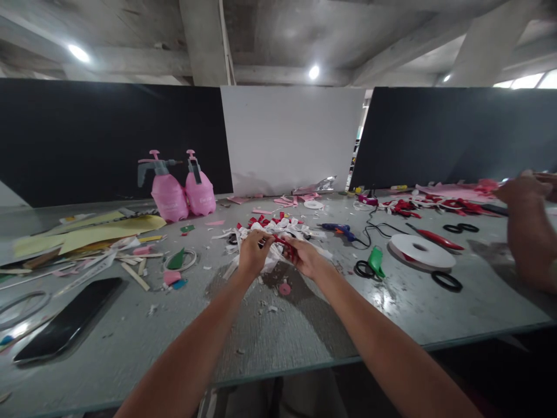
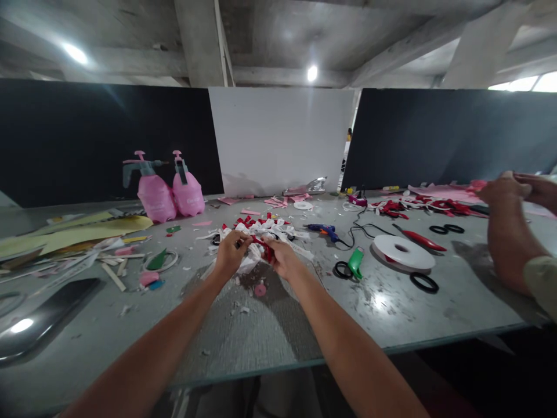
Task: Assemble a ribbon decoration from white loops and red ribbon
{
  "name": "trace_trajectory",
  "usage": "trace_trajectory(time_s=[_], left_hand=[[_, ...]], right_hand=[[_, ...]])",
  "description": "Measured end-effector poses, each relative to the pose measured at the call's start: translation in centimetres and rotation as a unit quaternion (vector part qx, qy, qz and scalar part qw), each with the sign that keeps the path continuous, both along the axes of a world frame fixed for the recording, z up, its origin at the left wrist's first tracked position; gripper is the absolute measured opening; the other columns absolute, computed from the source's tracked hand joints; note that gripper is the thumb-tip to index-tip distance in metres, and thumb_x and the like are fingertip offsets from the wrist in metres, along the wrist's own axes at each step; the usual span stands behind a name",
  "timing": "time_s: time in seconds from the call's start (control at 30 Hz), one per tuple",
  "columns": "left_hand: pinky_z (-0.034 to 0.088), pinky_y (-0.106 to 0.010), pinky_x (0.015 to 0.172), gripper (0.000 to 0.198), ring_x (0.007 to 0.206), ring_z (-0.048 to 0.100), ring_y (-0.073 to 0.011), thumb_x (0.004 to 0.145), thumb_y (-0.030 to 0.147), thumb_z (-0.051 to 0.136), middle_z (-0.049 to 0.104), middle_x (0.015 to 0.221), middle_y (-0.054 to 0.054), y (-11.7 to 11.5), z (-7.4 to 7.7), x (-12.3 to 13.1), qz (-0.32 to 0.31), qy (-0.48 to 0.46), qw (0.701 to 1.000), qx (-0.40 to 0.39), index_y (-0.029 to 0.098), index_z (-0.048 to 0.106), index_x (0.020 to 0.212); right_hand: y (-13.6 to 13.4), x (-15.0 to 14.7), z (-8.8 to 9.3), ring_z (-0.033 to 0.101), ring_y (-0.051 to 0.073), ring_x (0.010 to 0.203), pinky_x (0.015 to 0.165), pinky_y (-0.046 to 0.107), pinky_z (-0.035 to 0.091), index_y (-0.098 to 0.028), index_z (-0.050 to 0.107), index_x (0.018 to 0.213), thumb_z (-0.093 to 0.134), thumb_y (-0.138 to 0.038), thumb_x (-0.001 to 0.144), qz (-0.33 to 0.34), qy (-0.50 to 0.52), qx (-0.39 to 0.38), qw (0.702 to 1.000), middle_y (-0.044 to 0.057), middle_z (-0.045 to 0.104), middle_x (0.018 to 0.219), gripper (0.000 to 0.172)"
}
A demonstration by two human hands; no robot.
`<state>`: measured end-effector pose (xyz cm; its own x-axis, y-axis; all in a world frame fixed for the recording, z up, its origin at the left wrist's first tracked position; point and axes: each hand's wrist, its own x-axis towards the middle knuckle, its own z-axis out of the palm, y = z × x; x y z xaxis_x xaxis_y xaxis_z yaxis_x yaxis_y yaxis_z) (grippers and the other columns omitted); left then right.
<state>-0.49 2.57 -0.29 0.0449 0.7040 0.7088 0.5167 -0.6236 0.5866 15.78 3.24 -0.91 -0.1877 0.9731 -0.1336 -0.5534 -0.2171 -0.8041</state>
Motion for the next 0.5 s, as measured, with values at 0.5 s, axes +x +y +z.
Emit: trace_trajectory(time_s=[0.5], left_hand=[[0.04,-0.024,0.055,0.031,0.054,0.053,-0.012,0.07,0.047,0.071,0.064,0.061,0.0,1.01,-0.87,0.6,-0.028,-0.25,0.951,-0.18,0.016,0.069,0.075]], right_hand=[[-0.37,-0.12,0.45,0.057,0.012,0.062,0.058,0.025,0.047,-0.022,0.061,0.097,0.077,-0.045,0.064,-0.078,-0.193,0.158,0.965,-0.002,0.064,0.077,0.044]])
